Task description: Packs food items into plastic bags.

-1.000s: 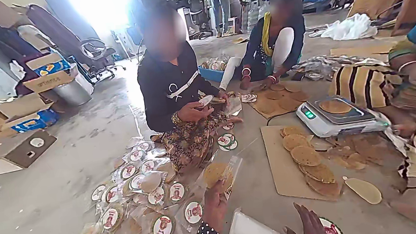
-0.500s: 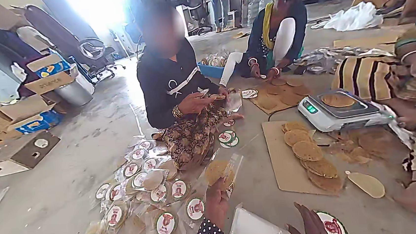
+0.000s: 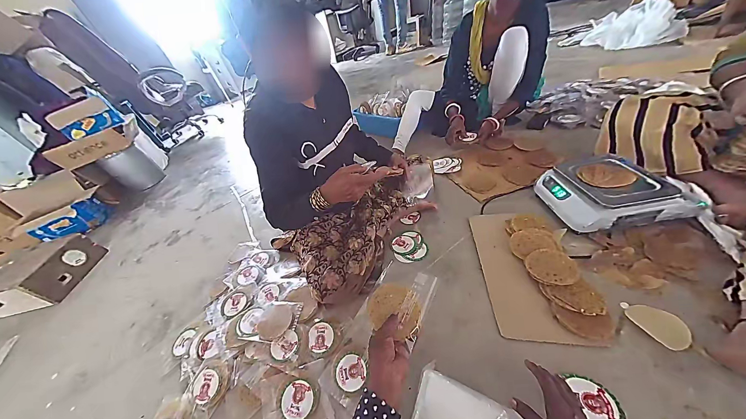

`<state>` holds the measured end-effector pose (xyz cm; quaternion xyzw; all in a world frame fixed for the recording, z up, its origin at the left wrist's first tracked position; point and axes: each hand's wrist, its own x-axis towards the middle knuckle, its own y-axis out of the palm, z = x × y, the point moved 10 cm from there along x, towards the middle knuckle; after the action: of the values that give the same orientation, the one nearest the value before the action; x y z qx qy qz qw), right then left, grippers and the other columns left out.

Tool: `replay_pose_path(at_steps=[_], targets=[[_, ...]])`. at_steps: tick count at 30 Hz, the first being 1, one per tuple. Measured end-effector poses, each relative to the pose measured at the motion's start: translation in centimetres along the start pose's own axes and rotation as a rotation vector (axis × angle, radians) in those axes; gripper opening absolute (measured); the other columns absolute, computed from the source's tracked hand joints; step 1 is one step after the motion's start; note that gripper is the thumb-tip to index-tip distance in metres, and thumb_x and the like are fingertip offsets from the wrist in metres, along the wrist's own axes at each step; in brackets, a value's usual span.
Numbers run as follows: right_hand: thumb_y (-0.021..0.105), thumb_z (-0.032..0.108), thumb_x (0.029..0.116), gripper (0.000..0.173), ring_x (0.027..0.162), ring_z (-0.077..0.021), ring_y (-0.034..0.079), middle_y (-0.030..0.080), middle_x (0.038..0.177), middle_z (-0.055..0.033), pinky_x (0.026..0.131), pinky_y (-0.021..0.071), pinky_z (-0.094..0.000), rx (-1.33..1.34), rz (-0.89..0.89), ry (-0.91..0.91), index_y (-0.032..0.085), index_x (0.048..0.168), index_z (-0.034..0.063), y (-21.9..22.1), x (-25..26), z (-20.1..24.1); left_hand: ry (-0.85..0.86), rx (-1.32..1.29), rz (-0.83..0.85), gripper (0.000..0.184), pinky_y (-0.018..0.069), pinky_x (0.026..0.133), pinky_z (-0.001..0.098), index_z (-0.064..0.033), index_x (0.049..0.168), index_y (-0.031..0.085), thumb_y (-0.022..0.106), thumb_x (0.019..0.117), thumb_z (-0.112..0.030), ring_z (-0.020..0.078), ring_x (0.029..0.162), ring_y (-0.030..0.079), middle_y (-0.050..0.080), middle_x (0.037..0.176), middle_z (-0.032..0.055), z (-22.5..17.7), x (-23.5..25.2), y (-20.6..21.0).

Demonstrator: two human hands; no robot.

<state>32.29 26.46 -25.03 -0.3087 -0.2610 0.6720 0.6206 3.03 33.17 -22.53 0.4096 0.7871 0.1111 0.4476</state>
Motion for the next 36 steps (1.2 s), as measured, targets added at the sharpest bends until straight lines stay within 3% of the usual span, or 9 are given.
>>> replay_pose_path(at_steps=[23, 36], targets=[[0.077, 0.027, 0.0896, 0.081, 0.143, -0.0559, 0.036, 0.042, 0.151, -0.0369, 0.124, 0.019, -0.0632, 0.05, 0.025, 0.048, 0.04, 0.15, -0.0111, 0.1, 0.1, 0.0, -0.037, 0.024, 0.017, 0.032, 0.0582, 0.081, 0.0457, -0.0013, 0.133, 0.052, 0.056, 0.1039, -0.012, 0.0282, 0.101, 0.065, 0.063, 0.119, 0.0182, 0.8, -0.2, 0.2], [0.078, 0.029, 0.0892, 0.08, 0.143, -0.0524, 0.039, 0.047, 0.15, -0.0317, 0.123, 0.0241, -0.0607, 0.059, -0.014, 0.072, 0.042, 0.151, -0.0056, 0.2, 0.2, -0.5, -0.106, 0.181, 0.13, 0.029, 0.0582, 0.077, 0.0428, -0.0039, 0.132, 0.052, 0.052, 0.1055, -0.017, 0.0254, 0.095, 0.066, 0.065, 0.113, 0.0159, 3.0, -0.8, 0.9]])
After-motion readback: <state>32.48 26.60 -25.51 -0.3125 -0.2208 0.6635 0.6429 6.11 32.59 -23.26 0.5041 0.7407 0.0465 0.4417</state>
